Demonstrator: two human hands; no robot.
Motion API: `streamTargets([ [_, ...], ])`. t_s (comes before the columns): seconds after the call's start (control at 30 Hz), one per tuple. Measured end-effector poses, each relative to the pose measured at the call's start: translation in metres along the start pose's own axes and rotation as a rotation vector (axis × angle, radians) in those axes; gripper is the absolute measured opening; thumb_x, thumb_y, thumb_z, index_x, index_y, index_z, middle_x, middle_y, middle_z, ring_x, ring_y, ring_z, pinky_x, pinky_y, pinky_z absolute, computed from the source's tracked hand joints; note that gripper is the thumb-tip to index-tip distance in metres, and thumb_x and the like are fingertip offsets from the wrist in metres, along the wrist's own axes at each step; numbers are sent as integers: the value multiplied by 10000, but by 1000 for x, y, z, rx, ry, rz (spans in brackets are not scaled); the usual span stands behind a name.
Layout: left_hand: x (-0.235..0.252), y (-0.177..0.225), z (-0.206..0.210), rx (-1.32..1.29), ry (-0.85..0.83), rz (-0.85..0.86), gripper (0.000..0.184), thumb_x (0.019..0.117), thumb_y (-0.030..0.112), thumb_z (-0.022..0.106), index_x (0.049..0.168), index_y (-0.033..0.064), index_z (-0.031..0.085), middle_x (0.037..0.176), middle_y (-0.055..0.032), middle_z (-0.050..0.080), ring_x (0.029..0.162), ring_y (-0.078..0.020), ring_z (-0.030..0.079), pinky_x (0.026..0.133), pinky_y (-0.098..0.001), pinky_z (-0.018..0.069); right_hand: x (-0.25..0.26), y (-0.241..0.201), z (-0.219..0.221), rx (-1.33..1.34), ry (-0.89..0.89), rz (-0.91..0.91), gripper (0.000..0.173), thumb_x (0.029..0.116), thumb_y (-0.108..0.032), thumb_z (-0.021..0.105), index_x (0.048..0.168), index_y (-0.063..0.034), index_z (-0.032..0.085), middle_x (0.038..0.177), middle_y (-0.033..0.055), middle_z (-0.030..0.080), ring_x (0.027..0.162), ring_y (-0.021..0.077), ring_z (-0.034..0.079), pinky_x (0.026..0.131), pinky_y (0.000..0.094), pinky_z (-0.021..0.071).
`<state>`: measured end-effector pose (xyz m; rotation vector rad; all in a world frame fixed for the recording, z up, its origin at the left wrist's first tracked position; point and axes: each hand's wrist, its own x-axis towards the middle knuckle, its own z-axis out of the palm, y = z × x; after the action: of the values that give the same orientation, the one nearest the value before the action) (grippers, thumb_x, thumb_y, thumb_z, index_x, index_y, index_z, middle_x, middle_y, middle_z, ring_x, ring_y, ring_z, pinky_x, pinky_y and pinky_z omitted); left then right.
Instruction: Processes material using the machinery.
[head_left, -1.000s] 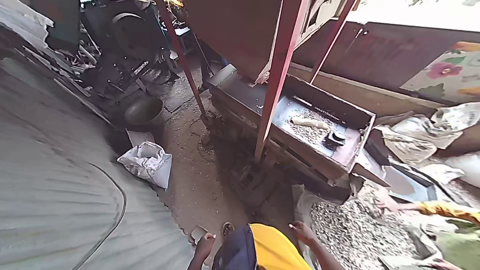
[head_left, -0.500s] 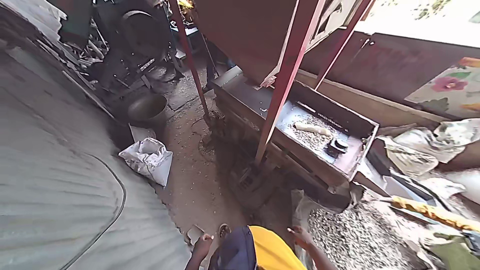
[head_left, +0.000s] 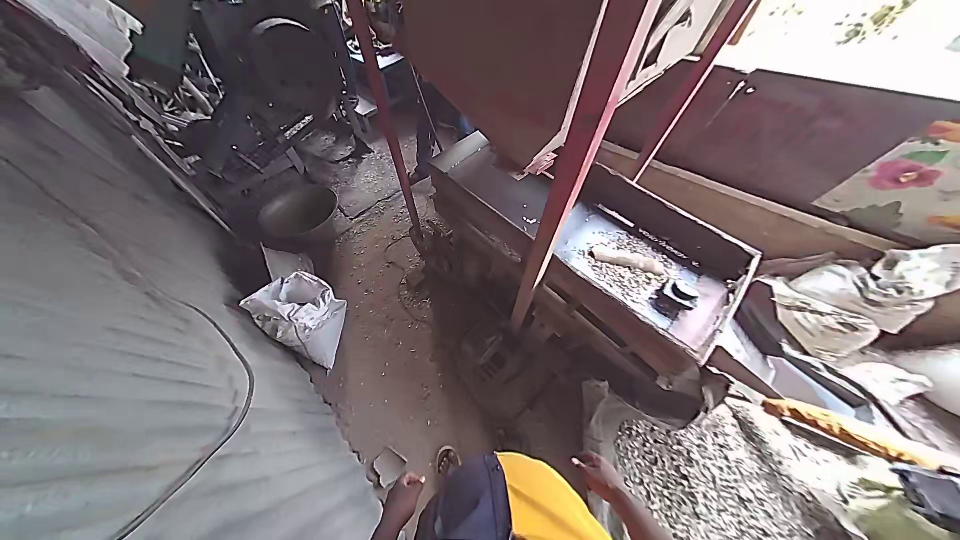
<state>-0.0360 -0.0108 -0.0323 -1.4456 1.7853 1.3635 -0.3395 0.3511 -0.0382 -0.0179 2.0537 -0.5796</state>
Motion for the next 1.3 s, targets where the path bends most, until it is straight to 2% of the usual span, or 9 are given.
streamTargets([
  [0.33, -3, 1, -1, 6, -10, 7, 425, 1063, 322, 576, 1322, -10, 636, 1338, -231, 649, 1305, -354, 593, 1139, -536, 424, -5, -6, 0, 3, 7, 10, 475, 1044, -374, 616, 1385, -44, 618, 1306, 227, 673, 1230, 369, 643, 1074, 554, 483],
  [0.7, -7, -4, -6, -42, -15, 16, 445, 1053, 342, 587, 1322, -10, 635, 1330, -244, 648, 1296, -365, 595, 1130, -546, 427, -5, -10, 1, -3, 1, -10, 456, 1041, -360, 622, 1338, -14, 635, 1213, 232, 706, 1110, 365, 696, 990, 545, 541],
  [0.83, -11, -7, -22, -38, -35, 17, 450, 1057, 331, 579, 1328, -24, 627, 1331, -252, 645, 1291, -377, 598, 1123, -550, 433, -7, -25, 3, -66, 0, 0, 488, 1042, -392, 603, 1357, -20, 631, 1240, 226, 702, 1133, 362, 690, 1012, 549, 526],
  [1.07, -8, -37, -84, 21, -32, 20, 475, 1061, 353, 557, 1345, -22, 620, 1352, -253, 637, 1313, -381, 585, 1138, -564, 421, -2, -83, 49, -79, -34, -35, 496, 1046, -376, 605, 1356, 11, 617, 1263, 245, 684, 1145, 371, 683, 1014, 545, 527],
  [1.17, 16, -59, -111, -56, 30, -39, 461, 1055, 356, 570, 1336, -5, 627, 1313, -252, 657, 1253, -388, 624, 1084, -576, 472, 7, -124, 86, -55, -32, -9, 462, 1047, -386, 604, 1334, -25, 642, 1236, 216, 707, 1124, 350, 698, 1001, 538, 542],
  [1.27, 25, -59, -137, -104, 41, -86, 447, 1065, 345, 565, 1346, 2, 626, 1347, -232, 644, 1299, -362, 598, 1125, -553, 440, 16, -152, 113, -51, -63, -52, 417, 1043, -374, 611, 1299, -49, 668, 1175, 188, 720, 1066, 316, 703, 969, 524, 546],
  [1.3, 32, -56, -147, -117, 51, -85, 443, 1069, 339, 561, 1349, 2, 623, 1354, -230, 641, 1304, -357, 594, 1133, -544, 432, 21, -164, 119, -45, -77, -71, 410, 1039, -368, 620, 1292, -49, 672, 1187, 185, 718, 1088, 311, 696, 987, 523, 536],
])
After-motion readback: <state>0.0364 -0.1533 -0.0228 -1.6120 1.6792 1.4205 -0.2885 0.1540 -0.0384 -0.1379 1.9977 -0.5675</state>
